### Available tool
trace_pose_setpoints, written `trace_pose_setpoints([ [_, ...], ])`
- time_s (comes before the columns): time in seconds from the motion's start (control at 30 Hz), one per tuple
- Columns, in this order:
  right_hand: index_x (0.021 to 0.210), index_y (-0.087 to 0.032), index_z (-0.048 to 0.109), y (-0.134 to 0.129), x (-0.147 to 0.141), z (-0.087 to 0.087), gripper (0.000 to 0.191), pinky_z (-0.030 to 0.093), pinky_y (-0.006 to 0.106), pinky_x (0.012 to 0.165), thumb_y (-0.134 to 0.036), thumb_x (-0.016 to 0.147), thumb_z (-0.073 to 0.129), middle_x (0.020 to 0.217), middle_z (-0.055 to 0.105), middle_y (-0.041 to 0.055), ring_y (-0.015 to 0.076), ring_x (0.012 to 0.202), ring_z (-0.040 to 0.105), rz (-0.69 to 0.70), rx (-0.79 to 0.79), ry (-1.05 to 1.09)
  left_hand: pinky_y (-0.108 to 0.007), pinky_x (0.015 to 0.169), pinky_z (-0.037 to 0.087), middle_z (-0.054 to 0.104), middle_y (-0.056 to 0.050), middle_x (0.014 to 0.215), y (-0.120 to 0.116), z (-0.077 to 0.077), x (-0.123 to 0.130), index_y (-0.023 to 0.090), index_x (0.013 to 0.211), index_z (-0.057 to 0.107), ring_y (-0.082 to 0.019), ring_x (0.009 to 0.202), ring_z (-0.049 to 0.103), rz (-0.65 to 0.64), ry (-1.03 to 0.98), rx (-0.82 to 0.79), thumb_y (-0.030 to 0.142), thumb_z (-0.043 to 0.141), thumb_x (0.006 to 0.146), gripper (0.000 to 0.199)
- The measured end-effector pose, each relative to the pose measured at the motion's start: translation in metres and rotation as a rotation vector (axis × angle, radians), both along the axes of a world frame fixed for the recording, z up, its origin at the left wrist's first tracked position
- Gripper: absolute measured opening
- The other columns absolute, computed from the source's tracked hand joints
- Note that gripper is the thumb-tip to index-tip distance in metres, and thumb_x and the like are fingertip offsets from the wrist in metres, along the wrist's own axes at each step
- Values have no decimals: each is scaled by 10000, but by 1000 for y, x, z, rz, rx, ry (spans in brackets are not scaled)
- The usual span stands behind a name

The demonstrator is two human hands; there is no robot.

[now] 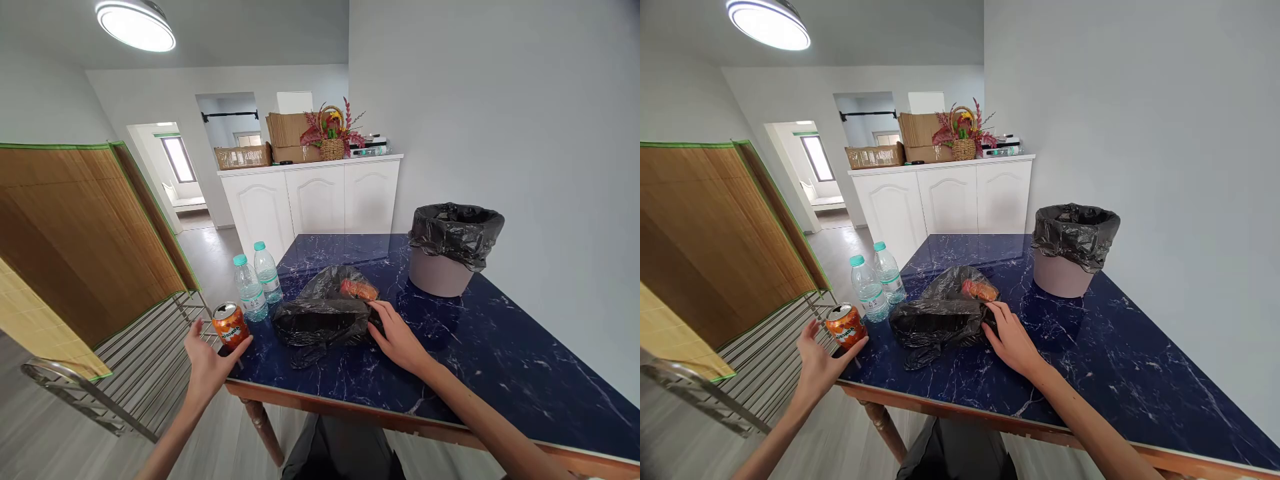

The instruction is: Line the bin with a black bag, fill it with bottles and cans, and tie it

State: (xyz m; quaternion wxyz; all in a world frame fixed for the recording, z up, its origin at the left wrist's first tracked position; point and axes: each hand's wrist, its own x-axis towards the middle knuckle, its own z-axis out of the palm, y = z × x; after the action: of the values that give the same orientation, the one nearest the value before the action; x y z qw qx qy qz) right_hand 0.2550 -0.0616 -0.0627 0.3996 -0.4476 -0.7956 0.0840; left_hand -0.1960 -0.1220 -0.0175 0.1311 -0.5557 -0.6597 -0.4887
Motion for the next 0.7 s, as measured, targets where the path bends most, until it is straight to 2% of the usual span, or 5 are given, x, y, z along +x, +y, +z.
trace_pose_setpoints([
  [0.13,1481,-276,464,0,0,1,403,532,537,1085,-384,1093,457,1445,592,140,330,1310,613,-7,32,24,-616,1137,445,527,-203,1373,-16,22,23,142,1354,478,-399,1359,519,1,244,336,413,815,829,680],
  [0.23,1469,-256,476,0,0,3,402,498,565,1131,-375,1085,471,1437,600,152,338,1342,585,-28,67,51,-475,1028,535,667,-83,1135,-19,42,58,237,1197,595,-277,1123,656,-411,428,191,188,657,958,252],
  [0.3,1479,-248,472,1,0,4,412,473,580,1162,-366,1084,461,1451,592,160,340,1370,563,-51,92,74,-434,1051,542,711,-66,1170,-12,47,87,271,1261,610,-246,1153,671,-730,521,-88,149,541,1025,274],
  [0.37,1494,-248,467,1,1,5,422,467,585,1172,-364,1088,445,1465,585,162,339,1388,551,-77,112,95,-457,1144,509,665,-100,1367,6,46,114,267,1425,538,-253,1317,613,-866,535,-242,169,473,1064,379],
  [0.7,1520,-256,489,1,9,17,468,472,581,1153,-394,1073,480,1454,619,155,343,1372,573,-234,214,182,-604,1278,336,565,-195,1475,150,28,199,190,1489,493,-355,1511,420,-879,737,-285,166,525,977,514],
])
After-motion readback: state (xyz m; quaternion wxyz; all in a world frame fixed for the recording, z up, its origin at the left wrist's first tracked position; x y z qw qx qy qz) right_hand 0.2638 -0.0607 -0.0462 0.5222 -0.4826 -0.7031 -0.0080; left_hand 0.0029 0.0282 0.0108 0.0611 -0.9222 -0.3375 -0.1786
